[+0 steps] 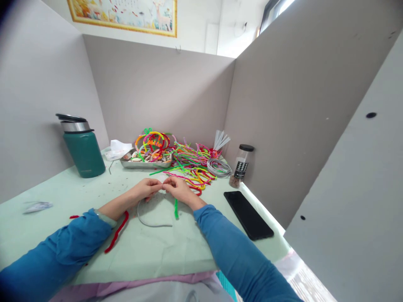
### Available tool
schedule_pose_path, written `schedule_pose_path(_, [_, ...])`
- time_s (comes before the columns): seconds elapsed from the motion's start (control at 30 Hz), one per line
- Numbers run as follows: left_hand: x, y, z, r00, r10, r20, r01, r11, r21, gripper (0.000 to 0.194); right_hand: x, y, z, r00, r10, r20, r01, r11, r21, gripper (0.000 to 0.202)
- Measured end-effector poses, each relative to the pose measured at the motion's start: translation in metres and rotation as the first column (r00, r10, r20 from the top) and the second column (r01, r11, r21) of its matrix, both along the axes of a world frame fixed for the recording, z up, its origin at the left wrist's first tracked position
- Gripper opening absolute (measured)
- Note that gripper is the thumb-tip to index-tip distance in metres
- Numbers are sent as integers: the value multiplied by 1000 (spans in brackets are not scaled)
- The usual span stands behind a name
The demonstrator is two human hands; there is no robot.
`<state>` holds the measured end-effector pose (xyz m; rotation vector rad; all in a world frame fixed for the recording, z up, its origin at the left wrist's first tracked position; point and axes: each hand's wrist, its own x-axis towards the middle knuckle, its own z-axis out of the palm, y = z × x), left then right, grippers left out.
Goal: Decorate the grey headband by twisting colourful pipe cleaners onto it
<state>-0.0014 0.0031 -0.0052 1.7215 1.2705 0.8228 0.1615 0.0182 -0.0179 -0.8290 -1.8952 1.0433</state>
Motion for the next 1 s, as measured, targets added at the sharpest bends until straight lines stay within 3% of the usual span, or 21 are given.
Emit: schedule_pose_path(1.0, [2,-2,1,999,2,54,1,999,-49,40,-1,1,-3,1000,-22,2,22,1000,-15,12])
